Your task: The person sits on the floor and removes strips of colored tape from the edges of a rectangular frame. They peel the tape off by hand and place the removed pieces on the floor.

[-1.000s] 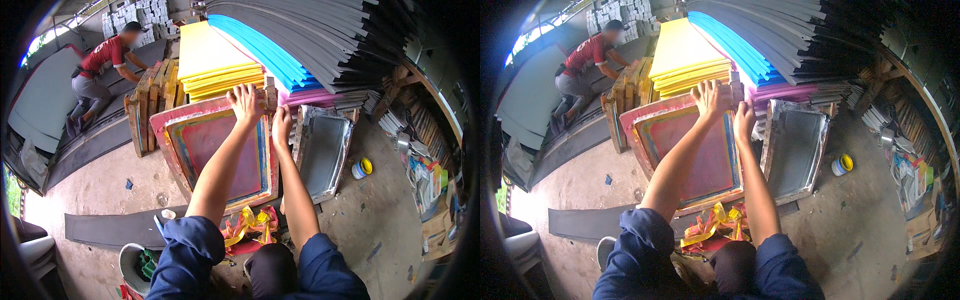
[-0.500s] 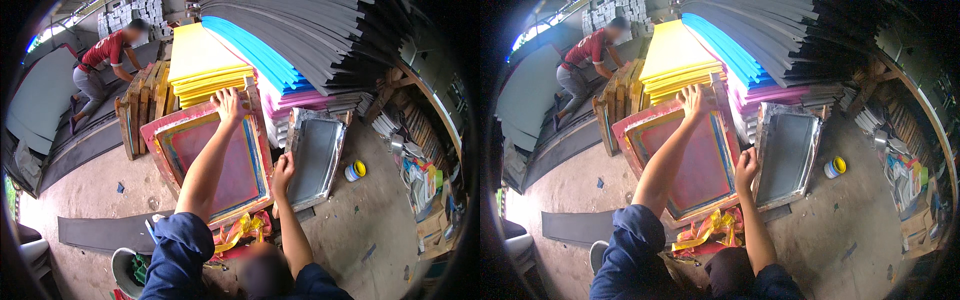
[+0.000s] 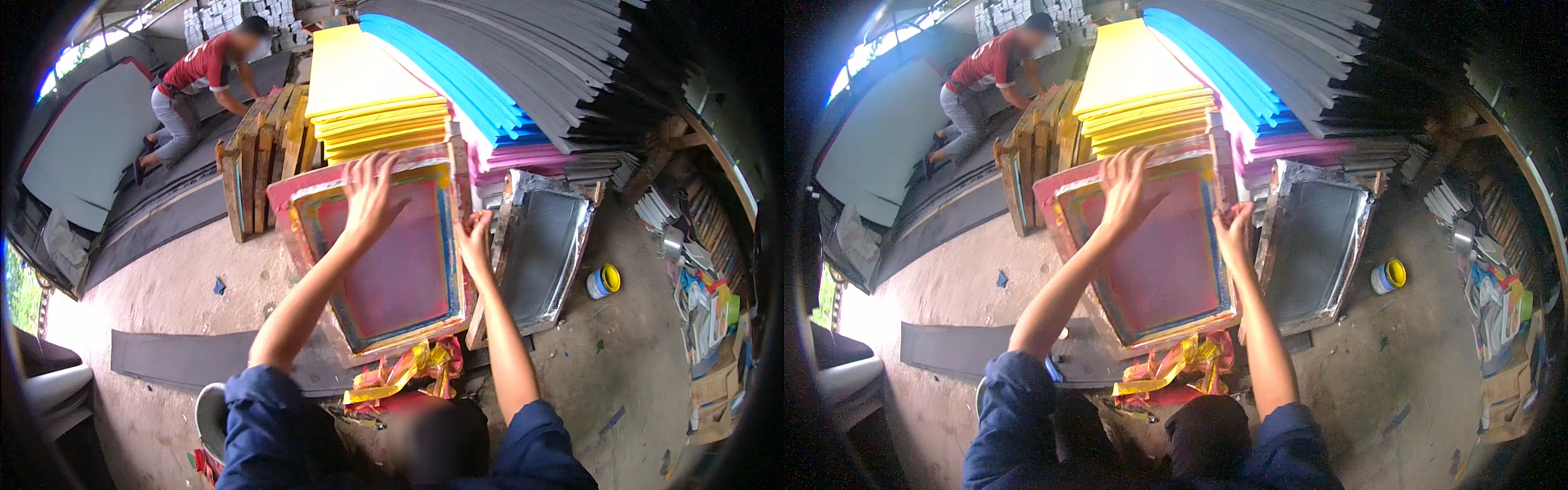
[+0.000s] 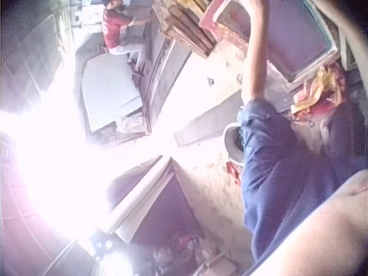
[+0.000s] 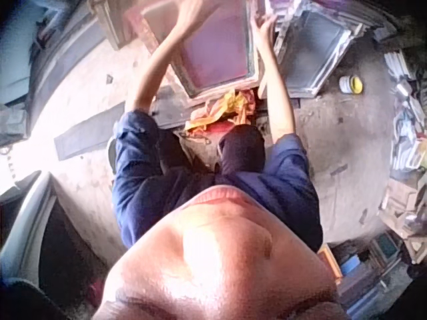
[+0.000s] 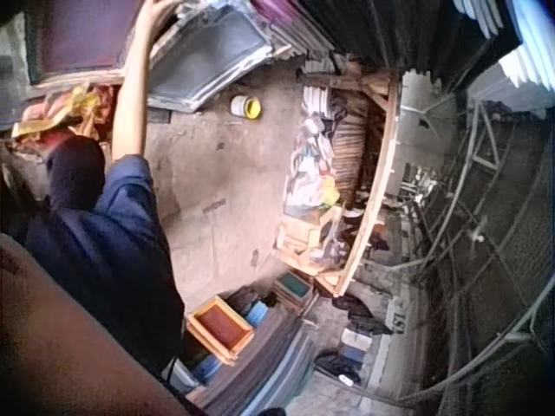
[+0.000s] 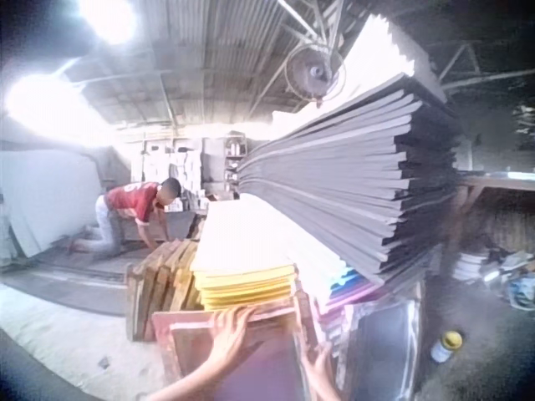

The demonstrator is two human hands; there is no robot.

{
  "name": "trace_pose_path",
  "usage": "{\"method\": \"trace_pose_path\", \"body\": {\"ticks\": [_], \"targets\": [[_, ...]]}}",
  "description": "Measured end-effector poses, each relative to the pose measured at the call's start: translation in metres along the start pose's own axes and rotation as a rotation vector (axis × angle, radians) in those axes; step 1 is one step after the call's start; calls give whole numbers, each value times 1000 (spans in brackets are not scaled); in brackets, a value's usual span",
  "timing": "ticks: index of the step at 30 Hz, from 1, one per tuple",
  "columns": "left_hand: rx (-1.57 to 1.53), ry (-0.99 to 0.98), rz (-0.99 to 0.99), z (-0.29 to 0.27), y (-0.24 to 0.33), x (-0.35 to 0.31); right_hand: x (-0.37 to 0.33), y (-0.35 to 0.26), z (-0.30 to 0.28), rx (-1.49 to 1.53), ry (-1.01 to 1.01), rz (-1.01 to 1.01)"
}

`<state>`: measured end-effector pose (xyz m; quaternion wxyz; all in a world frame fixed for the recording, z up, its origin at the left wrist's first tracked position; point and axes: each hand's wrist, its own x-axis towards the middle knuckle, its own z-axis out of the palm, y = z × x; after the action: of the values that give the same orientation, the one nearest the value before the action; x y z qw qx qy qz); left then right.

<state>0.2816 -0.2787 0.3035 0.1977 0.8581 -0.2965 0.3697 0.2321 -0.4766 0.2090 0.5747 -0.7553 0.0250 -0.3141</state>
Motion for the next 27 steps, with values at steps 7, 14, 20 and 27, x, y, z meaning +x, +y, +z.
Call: {"method": "trace_pose_path", "body": {"ticks": [7, 14, 20, 27], "targets": [[-35, -73, -610, -56, -76, -203, -36, 12, 8, -679, 21, -66], [-448, -383, -617, -26, -97, -228, -15, 42, 6, -747, 185, -89], [-506, -316, -605, -40, -131, -226, -33, 29, 27, -411, 191, -8], [-395, -215, -461, -41, -122, -233, -54, -1, 5, -294, 219, -215]]}}
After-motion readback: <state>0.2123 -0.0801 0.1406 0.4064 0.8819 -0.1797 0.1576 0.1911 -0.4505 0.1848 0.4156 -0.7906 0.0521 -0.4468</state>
